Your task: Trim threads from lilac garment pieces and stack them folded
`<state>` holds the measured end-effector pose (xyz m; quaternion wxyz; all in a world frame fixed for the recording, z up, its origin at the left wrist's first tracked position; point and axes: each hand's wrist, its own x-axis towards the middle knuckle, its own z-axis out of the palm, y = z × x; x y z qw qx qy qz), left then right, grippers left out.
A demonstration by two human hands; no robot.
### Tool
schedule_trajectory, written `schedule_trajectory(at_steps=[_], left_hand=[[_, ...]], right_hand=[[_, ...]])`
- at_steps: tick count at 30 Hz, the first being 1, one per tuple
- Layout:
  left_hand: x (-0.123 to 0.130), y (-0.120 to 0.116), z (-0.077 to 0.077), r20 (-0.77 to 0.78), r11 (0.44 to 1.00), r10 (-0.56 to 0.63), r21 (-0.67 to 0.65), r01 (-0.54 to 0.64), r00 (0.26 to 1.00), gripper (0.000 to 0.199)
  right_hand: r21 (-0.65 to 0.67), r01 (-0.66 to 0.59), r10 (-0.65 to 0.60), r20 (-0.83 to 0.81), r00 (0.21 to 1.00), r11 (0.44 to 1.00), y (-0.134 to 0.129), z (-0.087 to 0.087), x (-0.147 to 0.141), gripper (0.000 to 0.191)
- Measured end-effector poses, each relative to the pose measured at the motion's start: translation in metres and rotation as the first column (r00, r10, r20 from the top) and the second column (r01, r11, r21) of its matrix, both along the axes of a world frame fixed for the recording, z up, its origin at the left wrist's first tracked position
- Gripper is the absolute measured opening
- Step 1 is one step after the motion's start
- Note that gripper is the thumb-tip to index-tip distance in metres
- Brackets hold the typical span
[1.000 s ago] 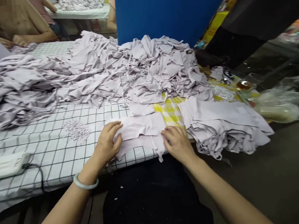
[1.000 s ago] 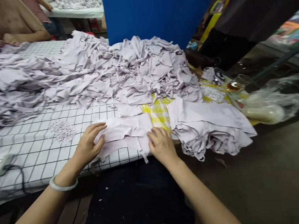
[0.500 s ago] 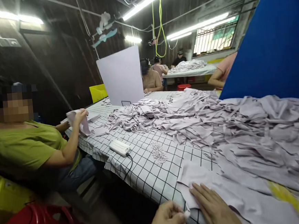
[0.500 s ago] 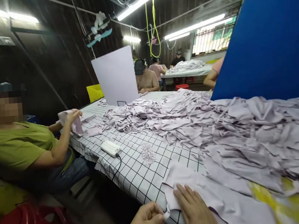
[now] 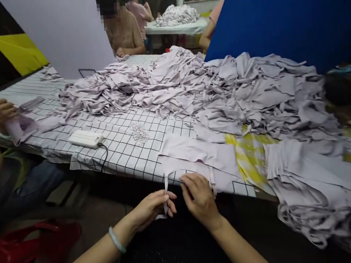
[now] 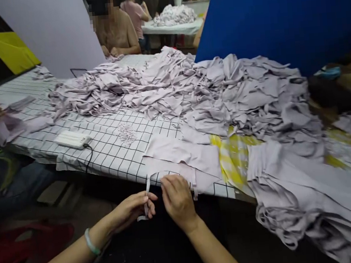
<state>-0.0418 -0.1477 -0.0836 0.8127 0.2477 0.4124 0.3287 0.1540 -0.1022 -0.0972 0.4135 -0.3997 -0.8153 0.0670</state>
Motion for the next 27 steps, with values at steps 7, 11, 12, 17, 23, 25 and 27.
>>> schedule_trajectory(at_steps=[7, 11, 12, 17, 23, 25, 27], left_hand=[[-0.019, 0.005, 0.036, -0.367, 0.922, -0.294, 0.134, 0.363, 0.883, 0.04], [-0.033, 0.03, 0.034, -0.696, 0.81, 0.199, 0.513, 0.285, 0.69, 0.03], [-0.033, 0.038, 0.032, -0.671, 0.796, 0.202, 0.537, 0.28, 0.713, 0.034], [-0.018, 0.066, 0.021, -0.509, 0.837, -0.044, 0.452, 0.31, 0.86, 0.028], [-0.011, 0.071, 0.016, -0.493, 0.864, -0.102, 0.387, 0.322, 0.864, 0.035], [-0.012, 0.07, 0.016, -0.495, 0.869, -0.127, 0.362, 0.337, 0.86, 0.036], [-0.012, 0.07, 0.016, -0.493, 0.873, -0.152, 0.34, 0.351, 0.857, 0.039]], right_hand=[[0.046, 0.008, -0.011, 0.066, 0.998, 0.999, -0.003, -0.008, -0.03, 0.027], [-0.065, -0.055, 0.055, 0.001, 0.998, 0.996, 0.009, 0.0, -0.038, 0.024], [-0.102, -0.063, 0.059, -0.039, 0.997, 0.993, 0.01, 0.002, -0.039, 0.023], [-0.336, -0.079, -0.007, -0.246, 0.969, 0.938, 0.012, 0.017, -0.046, 0.019], [-0.701, -0.293, -0.245, -0.559, 0.792, 0.651, 0.047, 0.038, -0.034, 0.023], [-0.756, -0.324, -0.347, -0.577, 0.739, 0.569, 0.065, 0.04, -0.024, 0.028], [-0.771, -0.339, -0.413, -0.592, 0.692, 0.539, 0.081, 0.042, -0.014, 0.03]])
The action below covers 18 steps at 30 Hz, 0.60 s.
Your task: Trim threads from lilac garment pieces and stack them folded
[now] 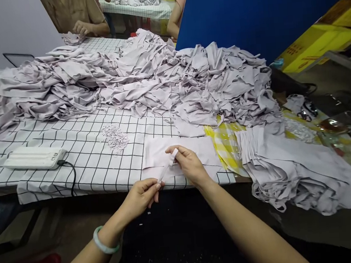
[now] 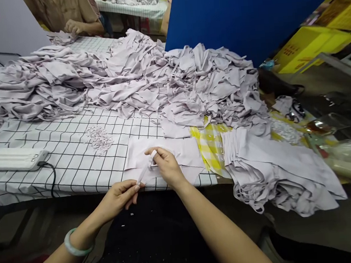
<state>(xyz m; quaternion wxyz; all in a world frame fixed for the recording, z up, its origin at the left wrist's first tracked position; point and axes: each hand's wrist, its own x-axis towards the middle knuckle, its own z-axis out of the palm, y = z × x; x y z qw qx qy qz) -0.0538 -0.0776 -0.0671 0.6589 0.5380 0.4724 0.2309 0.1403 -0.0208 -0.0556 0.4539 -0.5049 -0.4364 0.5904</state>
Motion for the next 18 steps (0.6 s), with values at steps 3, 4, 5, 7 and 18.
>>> schedule_trajectory(at_steps=[3, 4, 5, 7, 18], left_hand=[[0.002, 0.0, 0.0, 0.013, 0.999, -0.004, -0.051, 0.005, 1.0, 0.041], [0.002, 0.0, -0.001, 0.018, 0.998, 0.001, -0.061, 0.001, 1.0, 0.041], [0.003, 0.0, -0.001, 0.02, 0.998, 0.006, -0.066, -0.005, 1.0, 0.042], [0.004, 0.0, -0.003, 0.016, 0.998, 0.013, -0.06, -0.012, 1.0, 0.043], [0.008, 0.025, 0.038, 0.136, 0.961, 0.21, 0.153, -0.23, 0.968, 0.035]], right_hand=[[-0.035, 0.066, -0.069, -0.096, 0.993, 0.997, 0.02, 0.003, 0.011, 0.035], [-0.062, 0.079, -0.087, -0.134, 0.987, 0.995, 0.026, 0.005, 0.012, 0.038], [-0.095, 0.085, -0.101, -0.173, 0.98, 0.992, 0.03, 0.008, 0.013, 0.041], [-0.155, 0.085, -0.121, -0.24, 0.963, 0.984, 0.036, 0.013, 0.012, 0.045], [-0.113, -0.296, 0.266, -0.22, 0.938, 0.949, -0.028, 0.043, -0.01, 0.032]])
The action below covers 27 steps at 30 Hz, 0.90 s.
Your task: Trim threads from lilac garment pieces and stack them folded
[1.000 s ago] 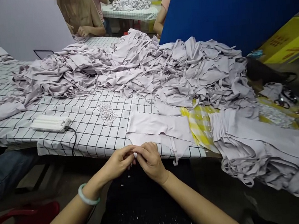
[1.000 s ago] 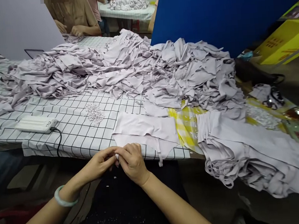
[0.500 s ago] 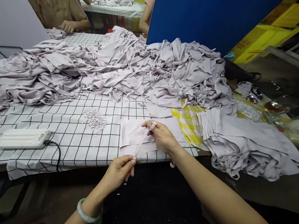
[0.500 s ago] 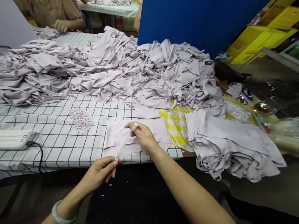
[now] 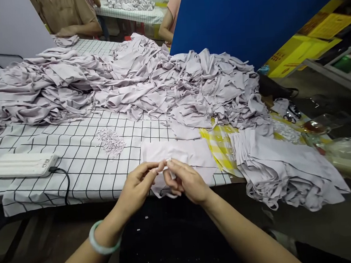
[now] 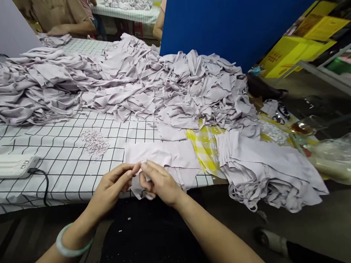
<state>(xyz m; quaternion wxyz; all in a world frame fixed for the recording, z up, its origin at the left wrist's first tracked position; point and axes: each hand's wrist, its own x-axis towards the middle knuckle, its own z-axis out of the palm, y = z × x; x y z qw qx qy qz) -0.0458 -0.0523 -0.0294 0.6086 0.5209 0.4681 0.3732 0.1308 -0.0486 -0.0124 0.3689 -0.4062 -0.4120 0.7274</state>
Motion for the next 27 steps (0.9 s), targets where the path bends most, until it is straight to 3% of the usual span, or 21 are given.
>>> schedule_trajectory(at_steps=[3, 5, 12, 15, 18, 20, 23, 25, 27], left_hand=[[0.004, 0.004, 0.005, 0.138, 0.988, -0.133, -0.065, 0.143, 0.981, 0.03], [0.005, 0.002, 0.005, 0.142, 0.98, -0.179, -0.061, 0.19, 0.973, 0.025], [0.004, -0.015, 0.006, -0.156, 0.955, -0.248, 0.128, 0.268, 0.956, 0.013], [0.006, -0.015, 0.004, -0.32, 0.908, -0.202, 0.294, 0.3, 0.925, 0.012], [0.012, -0.004, -0.007, -0.367, 0.844, -0.21, 0.399, 0.357, 0.906, 0.012], [0.018, 0.01, -0.019, -0.42, 0.774, -0.155, 0.511, 0.374, 0.894, 0.011], [0.027, 0.033, -0.043, -0.565, 0.644, -0.022, 0.623, 0.443, 0.825, 0.019], [0.031, 0.044, -0.058, -0.619, 0.6, 0.021, 0.636, 0.485, 0.785, 0.02], [0.033, 0.052, -0.066, -0.603, 0.587, 0.045, 0.661, 0.467, 0.796, 0.019]], right_hand=[[0.038, -0.095, 0.087, 0.17, 0.982, 0.995, -0.025, 0.001, -0.003, 0.034], [0.051, -0.114, 0.096, 0.269, 0.958, 0.992, -0.034, -0.003, -0.002, 0.036], [0.108, -0.075, 0.026, 0.398, 0.917, 0.991, -0.055, -0.019, 0.002, 0.029], [0.233, -0.047, -0.084, 0.521, 0.849, 0.971, -0.065, -0.023, 0.003, 0.021], [0.299, 0.008, -0.178, 0.546, 0.819, 0.954, -0.064, -0.026, 0.01, 0.024], [0.267, 0.102, -0.236, 0.536, 0.811, 0.958, -0.057, -0.028, 0.017, 0.027], [0.093, 0.262, -0.275, 0.471, 0.838, 0.96, -0.041, -0.034, 0.026, 0.033], [-0.06, 0.32, -0.273, 0.393, 0.878, 0.945, -0.031, -0.038, 0.026, 0.036], [-0.168, 0.343, -0.274, 0.333, 0.902, 0.924, -0.023, -0.041, 0.022, 0.038]])
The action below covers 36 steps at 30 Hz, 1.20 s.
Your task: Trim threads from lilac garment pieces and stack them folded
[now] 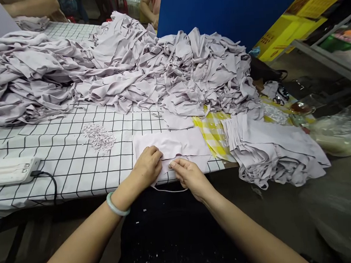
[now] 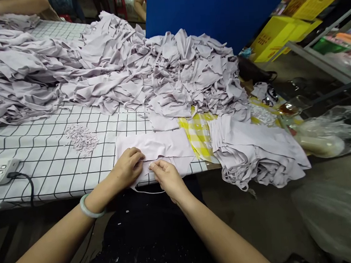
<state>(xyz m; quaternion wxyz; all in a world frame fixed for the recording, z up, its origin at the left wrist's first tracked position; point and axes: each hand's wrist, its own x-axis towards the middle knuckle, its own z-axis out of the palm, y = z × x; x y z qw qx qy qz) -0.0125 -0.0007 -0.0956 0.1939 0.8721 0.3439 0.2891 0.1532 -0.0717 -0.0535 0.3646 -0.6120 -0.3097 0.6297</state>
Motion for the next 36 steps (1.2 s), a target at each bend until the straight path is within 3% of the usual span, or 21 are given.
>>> schedule_trajectory(at_steps=[3, 8, 11, 14, 24, 36], left_hand=[[0.0, 0.005, -0.001, 0.091, 0.998, 0.039, -0.051, -0.035, 0.995, 0.016], [-0.002, 0.009, 0.013, 0.145, 0.953, 0.105, -0.297, -0.058, 0.984, 0.013], [-0.002, 0.01, 0.017, 0.152, 0.929, 0.127, -0.364, -0.064, 0.98, 0.013], [-0.001, 0.01, 0.018, 0.153, 0.923, 0.138, -0.378, -0.071, 0.979, 0.013], [-0.001, 0.008, 0.017, 0.166, 0.911, 0.16, -0.405, -0.081, 0.973, 0.013], [-0.001, 0.008, 0.017, 0.203, 0.91, 0.179, -0.405, -0.084, 0.963, 0.014]], right_hand=[[-0.041, 0.029, -0.031, -0.059, 0.998, 0.999, 0.009, -0.002, -0.01, 0.035], [-0.051, 0.211, -0.216, -0.127, 0.968, 0.976, 0.023, 0.003, -0.022, 0.025], [-0.101, 0.22, -0.231, -0.12, 0.966, 0.97, 0.028, 0.006, -0.023, 0.022], [-0.096, 0.21, -0.219, -0.105, 0.97, 0.973, 0.028, 0.006, -0.024, 0.022], [-0.022, 0.414, -0.414, -0.1, 0.905, 0.91, 0.031, -0.002, -0.039, 0.022], [-0.053, 0.381, -0.384, -0.048, 0.922, 0.923, 0.034, -0.001, -0.042, 0.016]])
